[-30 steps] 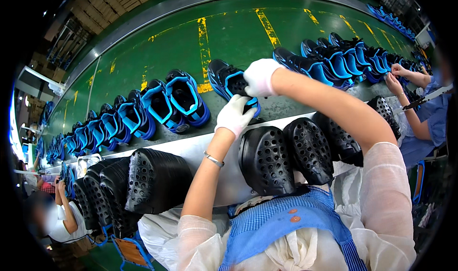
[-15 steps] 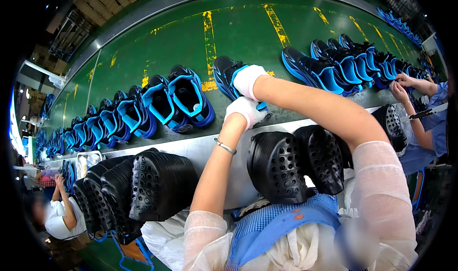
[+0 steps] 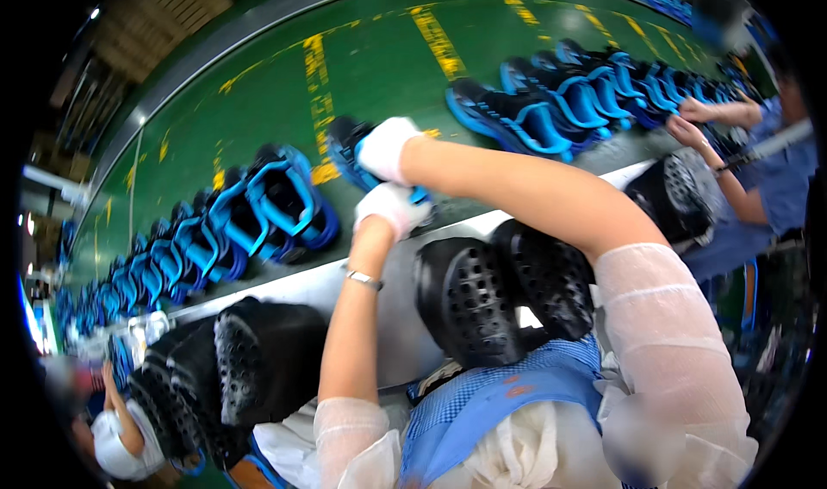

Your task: The person picks up black shoe lasts one by one and inserts them into blue and black sneakers on an assembly line. They use their gloved hands to position the lasts inside the shoes before placing the assembled units back onto the workbench.

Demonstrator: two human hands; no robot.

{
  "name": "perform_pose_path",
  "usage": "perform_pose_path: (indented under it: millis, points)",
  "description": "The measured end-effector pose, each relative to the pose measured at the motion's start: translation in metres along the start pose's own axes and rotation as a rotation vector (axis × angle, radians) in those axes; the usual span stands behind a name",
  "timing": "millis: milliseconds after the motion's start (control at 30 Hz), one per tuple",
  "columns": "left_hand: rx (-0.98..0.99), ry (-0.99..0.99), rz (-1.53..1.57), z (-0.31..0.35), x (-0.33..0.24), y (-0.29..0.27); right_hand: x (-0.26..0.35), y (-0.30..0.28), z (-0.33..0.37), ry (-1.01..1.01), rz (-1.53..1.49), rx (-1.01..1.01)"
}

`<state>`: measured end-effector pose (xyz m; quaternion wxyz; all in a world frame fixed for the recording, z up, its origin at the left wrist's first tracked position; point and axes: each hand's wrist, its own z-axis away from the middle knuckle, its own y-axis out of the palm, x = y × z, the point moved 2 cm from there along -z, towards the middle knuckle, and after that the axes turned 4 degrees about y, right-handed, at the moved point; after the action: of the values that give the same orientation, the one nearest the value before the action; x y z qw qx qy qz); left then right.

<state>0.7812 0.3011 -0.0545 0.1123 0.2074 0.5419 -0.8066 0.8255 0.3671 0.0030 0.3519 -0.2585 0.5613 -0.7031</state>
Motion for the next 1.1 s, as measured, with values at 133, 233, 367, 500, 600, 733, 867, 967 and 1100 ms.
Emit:
perform_pose_path:
  millis: [133, 233, 367, 500, 600, 733, 867, 967, 1100]
  points:
    - [-0.191, 0.036, 0.135, 0.019, 0.002, 0.001, -0.002, -0.029, 0.048, -0.064, -0.028, 0.087]
    - [-0.095, -0.064, 0.207, 0.018, -0.007, -0.003, -0.029, -0.063, 0.124, -0.133, -0.047, -0.019]
    - [-0.099, -0.097, 0.056, 0.019, -0.011, -0.020, -0.096, -0.099, 0.251, 0.170, -0.129, -0.268]
    - [-0.331, -0.019, -0.240, 0.035, 0.011, -0.034, -0.165, -0.098, 0.374, 0.492, -0.195, -0.582]
    - [-0.241, -0.249, -0.442, 0.052, -0.035, -0.064, -0.197, -0.067, 0.456, 0.732, -0.174, -0.710]
    - [-0.411, 0.287, -0.349, 0.034, -0.085, -0.066, -0.219, -0.009, 0.519, 1.022, -0.292, -0.548]
    - [-0.152, 0.602, -0.122, -0.008, -0.143, -0.049, -0.221, 0.029, 0.521, 1.118, -0.260, -0.419]
    - [-0.029, 0.665, -0.046, -0.035, -0.167, -0.033, -0.225, 0.042, 0.519, 1.131, -0.259, -0.364]
    - [0.065, 0.681, -0.008, -0.063, -0.167, -0.014, -0.233, 0.056, 0.522, 1.171, -0.265, -0.336]
